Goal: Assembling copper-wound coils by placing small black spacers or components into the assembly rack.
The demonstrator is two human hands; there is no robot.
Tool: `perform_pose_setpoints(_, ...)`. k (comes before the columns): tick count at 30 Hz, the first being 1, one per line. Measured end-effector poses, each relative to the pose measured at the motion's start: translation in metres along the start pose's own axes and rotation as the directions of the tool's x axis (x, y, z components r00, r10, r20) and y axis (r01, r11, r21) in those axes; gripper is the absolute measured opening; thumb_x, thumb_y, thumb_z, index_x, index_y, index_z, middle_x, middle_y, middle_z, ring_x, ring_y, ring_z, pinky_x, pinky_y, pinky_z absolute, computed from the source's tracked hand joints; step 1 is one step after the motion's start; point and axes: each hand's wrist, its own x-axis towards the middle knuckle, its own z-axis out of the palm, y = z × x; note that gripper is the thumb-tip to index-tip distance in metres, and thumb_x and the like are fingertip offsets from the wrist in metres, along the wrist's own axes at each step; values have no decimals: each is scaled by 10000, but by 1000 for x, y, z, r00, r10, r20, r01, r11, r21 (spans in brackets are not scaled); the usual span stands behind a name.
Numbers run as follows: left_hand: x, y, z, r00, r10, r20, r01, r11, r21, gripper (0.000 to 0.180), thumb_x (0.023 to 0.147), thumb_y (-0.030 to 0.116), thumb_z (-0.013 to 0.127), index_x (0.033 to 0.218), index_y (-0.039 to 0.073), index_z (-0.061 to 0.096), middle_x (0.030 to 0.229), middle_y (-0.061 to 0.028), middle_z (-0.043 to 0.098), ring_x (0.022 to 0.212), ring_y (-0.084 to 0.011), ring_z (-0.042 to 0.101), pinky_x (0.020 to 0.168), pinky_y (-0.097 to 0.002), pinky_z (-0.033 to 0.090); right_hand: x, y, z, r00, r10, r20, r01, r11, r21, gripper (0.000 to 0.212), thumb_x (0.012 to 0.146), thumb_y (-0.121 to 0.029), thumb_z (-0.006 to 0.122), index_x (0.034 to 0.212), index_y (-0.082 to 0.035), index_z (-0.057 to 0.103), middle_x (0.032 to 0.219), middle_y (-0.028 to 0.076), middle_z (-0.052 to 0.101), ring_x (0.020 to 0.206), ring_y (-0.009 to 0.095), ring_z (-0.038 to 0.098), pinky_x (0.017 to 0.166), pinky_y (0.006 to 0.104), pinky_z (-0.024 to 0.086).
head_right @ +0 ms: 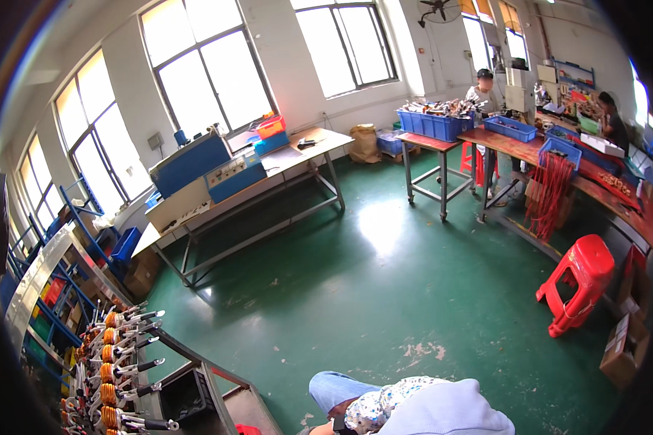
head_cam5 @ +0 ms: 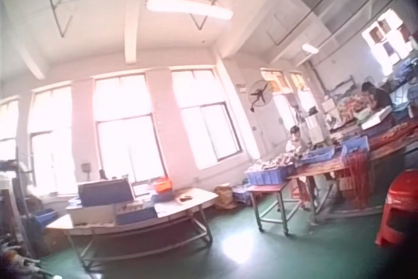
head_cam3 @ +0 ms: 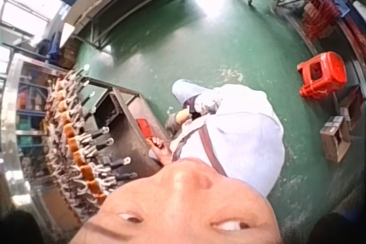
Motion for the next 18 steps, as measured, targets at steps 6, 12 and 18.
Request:
perform_pose_setpoints(6, 29, -11, -7, 965, 49, 257, -68, 996, 62, 129, 854, 214, 580, 887, 121, 497, 673, -3, 438, 601, -124, 415, 486, -239, 357, -10, -32, -16, 979, 204, 8, -163, 760, 630, 408, 737, -449, 637, 717, -42, 639, 589, 73, 594, 555, 190, 584, 520, 339, 446)
perform_pose_setpoints(12, -9, -24, 36, 957, 284, 60, -289, 951, 114, 111, 864, 157, 565, 947, 121, 502, 813, -42, 521, 783, -171, 504, 711, -286, 452, 33, 0, 1, 951, 306, -49, -159, 617, 771, 364, 732, -408, 642, 712, -44, 639, 584, 70, 594, 540, 183, 580, 516, 335, 447)
perform_pose_setpoints(18, -28, -18, 29, 955, 285, -82, -267, 946, 184, 138, 879, 159, 539, 991, 94, 491, 873, -64, 540, 849, -196, 521, 823, -325, 435, 43, 9, 70, 912, 408, -51, -149, 445, 883, 321, 726, -367, 647, 708, -47, 639, 579, 68, 594, 525, 176, 576, 512, 331, 447)
